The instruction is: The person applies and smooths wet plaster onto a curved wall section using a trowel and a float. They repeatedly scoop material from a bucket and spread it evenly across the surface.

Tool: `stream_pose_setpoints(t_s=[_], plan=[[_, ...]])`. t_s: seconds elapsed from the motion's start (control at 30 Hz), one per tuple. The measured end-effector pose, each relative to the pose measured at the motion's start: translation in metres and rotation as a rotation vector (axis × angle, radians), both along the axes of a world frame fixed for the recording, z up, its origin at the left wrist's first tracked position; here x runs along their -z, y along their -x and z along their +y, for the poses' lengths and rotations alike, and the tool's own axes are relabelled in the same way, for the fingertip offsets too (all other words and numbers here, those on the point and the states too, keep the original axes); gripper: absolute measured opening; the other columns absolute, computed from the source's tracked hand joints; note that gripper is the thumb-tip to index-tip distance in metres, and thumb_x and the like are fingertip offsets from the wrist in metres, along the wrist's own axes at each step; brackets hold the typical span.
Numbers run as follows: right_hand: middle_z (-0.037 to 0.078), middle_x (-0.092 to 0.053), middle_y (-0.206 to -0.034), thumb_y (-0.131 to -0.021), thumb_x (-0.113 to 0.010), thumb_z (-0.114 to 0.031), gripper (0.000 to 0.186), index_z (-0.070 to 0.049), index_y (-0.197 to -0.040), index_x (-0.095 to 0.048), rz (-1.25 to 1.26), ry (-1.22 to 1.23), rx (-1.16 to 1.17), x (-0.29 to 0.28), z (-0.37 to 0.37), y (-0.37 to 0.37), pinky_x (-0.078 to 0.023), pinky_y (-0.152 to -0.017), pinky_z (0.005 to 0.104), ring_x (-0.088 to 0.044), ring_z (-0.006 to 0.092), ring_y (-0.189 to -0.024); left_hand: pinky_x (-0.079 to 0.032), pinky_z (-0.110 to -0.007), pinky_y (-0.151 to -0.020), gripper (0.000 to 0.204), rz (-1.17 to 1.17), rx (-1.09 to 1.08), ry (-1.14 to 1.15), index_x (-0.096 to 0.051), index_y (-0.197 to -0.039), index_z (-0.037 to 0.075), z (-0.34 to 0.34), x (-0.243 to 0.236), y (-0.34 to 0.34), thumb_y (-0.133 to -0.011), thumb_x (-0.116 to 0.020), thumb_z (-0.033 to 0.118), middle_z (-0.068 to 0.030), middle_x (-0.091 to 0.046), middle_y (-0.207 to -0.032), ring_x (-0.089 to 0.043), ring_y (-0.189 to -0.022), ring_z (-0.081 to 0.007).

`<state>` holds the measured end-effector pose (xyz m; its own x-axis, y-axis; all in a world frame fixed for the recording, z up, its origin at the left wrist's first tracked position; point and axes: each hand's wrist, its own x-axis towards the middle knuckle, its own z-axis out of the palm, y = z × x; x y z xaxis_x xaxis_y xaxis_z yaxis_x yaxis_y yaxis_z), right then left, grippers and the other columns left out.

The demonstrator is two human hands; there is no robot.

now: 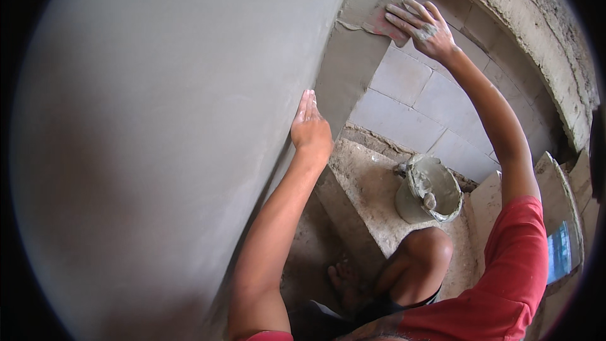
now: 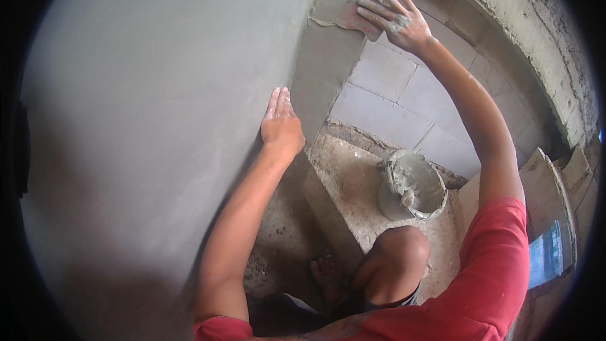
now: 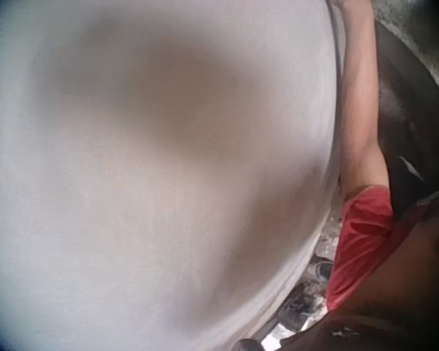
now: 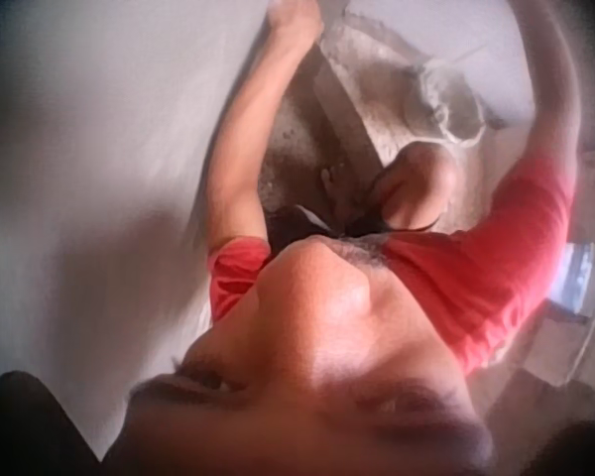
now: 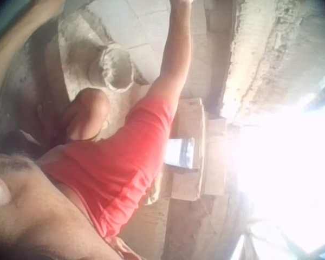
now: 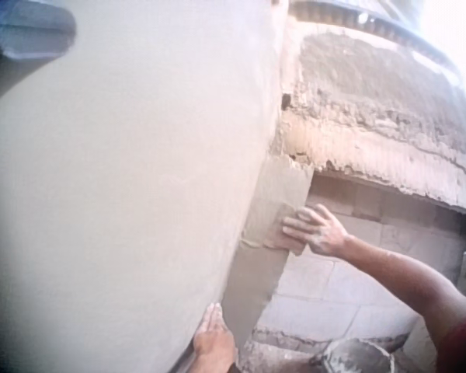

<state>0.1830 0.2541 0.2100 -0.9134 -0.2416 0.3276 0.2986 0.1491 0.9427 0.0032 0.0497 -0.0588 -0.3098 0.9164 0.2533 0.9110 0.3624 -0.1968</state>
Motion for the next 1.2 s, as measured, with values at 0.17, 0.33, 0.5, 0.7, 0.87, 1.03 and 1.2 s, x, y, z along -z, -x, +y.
stream_pose_setpoints(t_s=[0.17,0.33,0.5,0.7,0.87,1.03,1.2], plan=[[-0.001,-0.071,-0.142,-0.090,-0.067,-0.010,0.055,-0.016,-0.144,-0.068,0.148,0.016,-0.159,-0.001,-0.030,-0.023,-0.049,-0.102,0.0407,-0.063,0.0229,-0.123,0.010,-0.046,-0.136,0.066,-0.028,0.003,0.018,-0.045,-0.158,-0.008,0.003,-0.002,-0.001,-0.105,-0.051,0.029,-0.0170,-0.023,-0.179,-0.003,-0.169,-0.0263],[0.001,-0.076,-0.125,-0.090,-0.068,-0.014,0.052,-0.012,-0.142,-0.067,0.377,-0.034,-0.061,-0.004,-0.050,0.013,-0.048,-0.090,0.0396,-0.064,0.0226,-0.110,0.012,-0.049,-0.135,0.058,0.003,-0.005,0.005,-0.051,-0.156,-0.003,0.005,-0.002,-0.003,-0.107,-0.050,0.028,-0.0171,-0.023,-0.179,-0.005,-0.169,-0.0282],[0.004,-0.077,-0.119,-0.094,-0.067,-0.020,0.048,-0.011,-0.141,-0.068,0.407,-0.020,0.080,-0.006,-0.066,0.048,-0.047,-0.090,0.0399,-0.063,0.0231,-0.110,0.007,-0.047,-0.137,0.065,0.076,-0.033,-0.098,-0.049,-0.158,-0.004,-0.004,-0.009,-0.004,-0.104,-0.056,0.032,-0.0143,-0.028,-0.178,-0.008,-0.169,-0.0266],[0.005,-0.074,-0.118,-0.095,-0.066,-0.019,0.039,-0.010,-0.133,-0.069,0.369,-0.016,0.034,-0.007,-0.073,0.045,-0.051,-0.090,0.0414,-0.065,0.0242,-0.111,0.003,-0.048,-0.137,0.063,0.191,-0.097,-0.295,-0.049,-0.159,-0.002,-0.010,-0.023,-0.004,-0.104,-0.055,0.029,-0.0128,-0.030,-0.178,-0.012,-0.168,-0.0259],[0.012,-0.072,-0.126,-0.088,-0.063,-0.013,0.041,-0.007,-0.127,-0.073,0.388,0.059,-0.173,-0.034,-0.062,0.062,-0.053,-0.097,0.0486,-0.063,0.0366,-0.116,0.003,-0.047,-0.137,0.065,0.143,-0.079,-0.259,-0.047,-0.160,-0.002,-0.009,-0.025,-0.003,-0.104,-0.055,0.029,-0.0121,-0.030,-0.178,-0.010,-0.169,-0.0255],[0.015,-0.068,-0.127,-0.090,-0.061,-0.012,0.040,-0.006,-0.129,-0.071,0.502,0.085,-0.157,-0.059,-0.050,0.075,-0.051,-0.102,0.0484,-0.062,0.0355,-0.120,0.004,-0.048,-0.137,0.066,0.172,-0.081,-0.270,-0.046,-0.160,-0.003,-0.009,-0.025,-0.002,-0.104,-0.056,0.029,-0.0120,-0.029,-0.178,-0.008,-0.169,-0.0263],[0.008,-0.071,-0.124,-0.091,-0.067,-0.017,0.041,-0.009,-0.131,-0.070,0.396,0.000,-0.112,-0.029,-0.037,0.085,-0.055,-0.091,0.0438,-0.066,0.0286,-0.111,0.004,-0.047,-0.137,0.066,0.150,-0.062,-0.249,-0.046,-0.160,-0.003,-0.010,-0.026,-0.003,-0.103,-0.057,0.029,-0.0123,-0.028,-0.178,-0.007,-0.169,-0.0264]])
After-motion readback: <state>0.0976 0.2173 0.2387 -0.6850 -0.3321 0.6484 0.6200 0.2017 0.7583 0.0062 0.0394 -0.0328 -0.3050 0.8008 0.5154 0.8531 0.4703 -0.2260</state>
